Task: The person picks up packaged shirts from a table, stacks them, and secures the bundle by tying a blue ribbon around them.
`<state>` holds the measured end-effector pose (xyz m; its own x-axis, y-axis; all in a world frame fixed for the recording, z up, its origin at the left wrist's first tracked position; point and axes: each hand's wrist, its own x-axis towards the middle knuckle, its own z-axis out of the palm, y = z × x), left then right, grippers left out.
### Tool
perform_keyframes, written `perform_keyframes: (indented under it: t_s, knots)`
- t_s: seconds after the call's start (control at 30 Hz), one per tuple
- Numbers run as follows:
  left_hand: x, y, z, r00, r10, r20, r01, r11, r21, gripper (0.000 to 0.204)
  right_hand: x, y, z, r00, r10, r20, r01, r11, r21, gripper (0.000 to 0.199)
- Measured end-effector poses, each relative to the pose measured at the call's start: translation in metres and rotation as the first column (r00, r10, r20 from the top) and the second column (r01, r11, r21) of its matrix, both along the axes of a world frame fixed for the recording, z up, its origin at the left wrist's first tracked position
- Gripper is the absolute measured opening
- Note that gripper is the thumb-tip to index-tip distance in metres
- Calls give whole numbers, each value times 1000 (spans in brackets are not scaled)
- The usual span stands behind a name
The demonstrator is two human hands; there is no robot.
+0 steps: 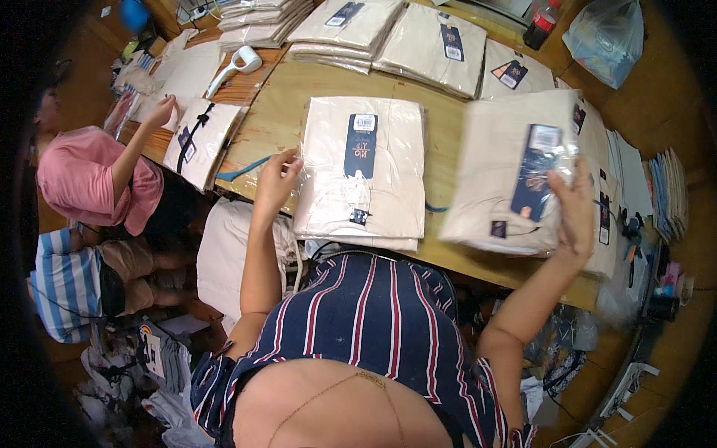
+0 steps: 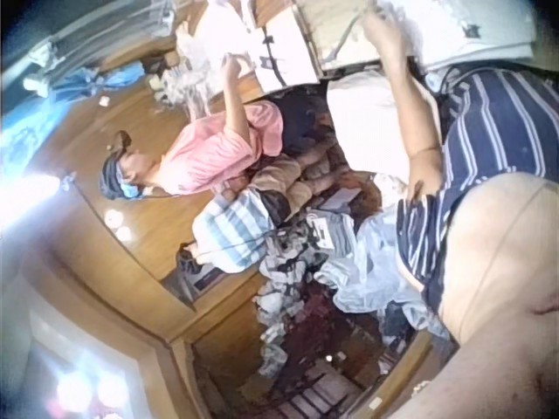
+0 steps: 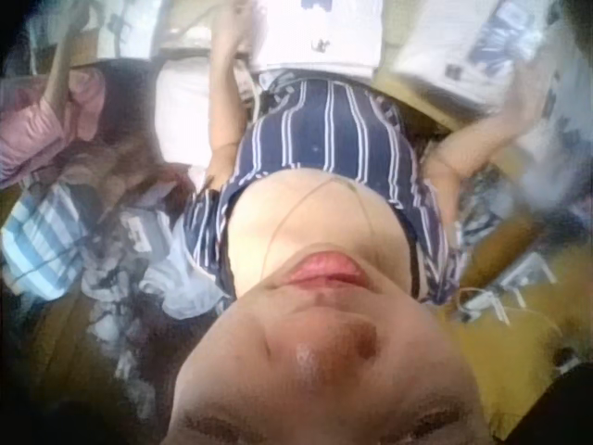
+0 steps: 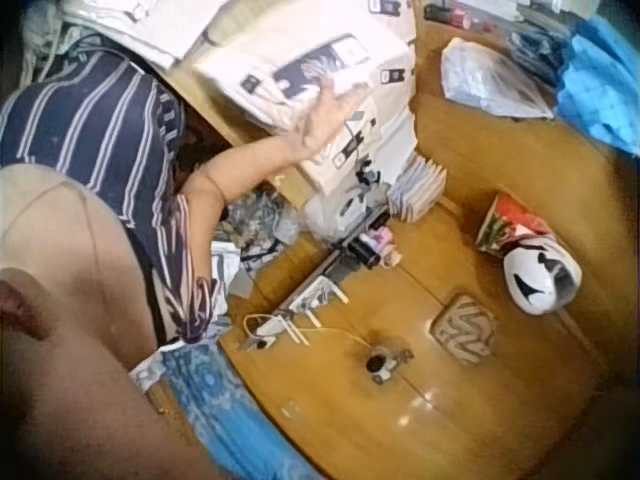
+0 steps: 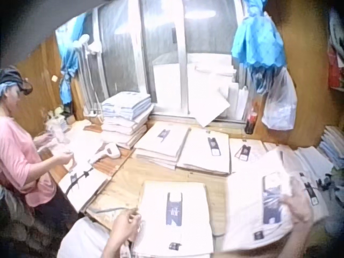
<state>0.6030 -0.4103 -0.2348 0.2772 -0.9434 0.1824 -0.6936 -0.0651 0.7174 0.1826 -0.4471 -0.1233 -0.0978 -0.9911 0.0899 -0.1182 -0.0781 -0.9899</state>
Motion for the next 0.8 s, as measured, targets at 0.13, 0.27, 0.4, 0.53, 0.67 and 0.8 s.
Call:
perform_keyframes:
  t_s: [0.13, 0.27, 0.4, 0.53, 0.67, 0.8]
  knots:
    - [6, 2, -6, 972, 24, -235, 9, 990, 140, 31, 20, -1, 29, 987, -51, -153, 36, 995, -97, 41]
    - [5, 0, -1, 957, 93, -275, -27, 972, 235, 34, 48, 0, 45, 971, 70, 229, -26, 982, -188, 32]
    - [13, -1, -13, 915, 117, -386, -30, 974, 223, 37, 82, -20, -3, 933, 91, 347, -105, 994, 21, 28]
    - [16, -5, -19, 846, 102, -523, 3, 981, 196, 37, 123, -18, -114, 931, 223, 288, -304, 912, 275, 34]
    - [-25, 3, 5, 935, -29, -355, 29, 1000, -7, 46, 136, -4, -144, 903, 255, 346, -369, 873, 320, 42]
    - [-81, 17, 39, 803, -356, -478, 289, 934, -209, 52, 122, 2, -144, 711, 160, 685, -456, 846, 276, 47]
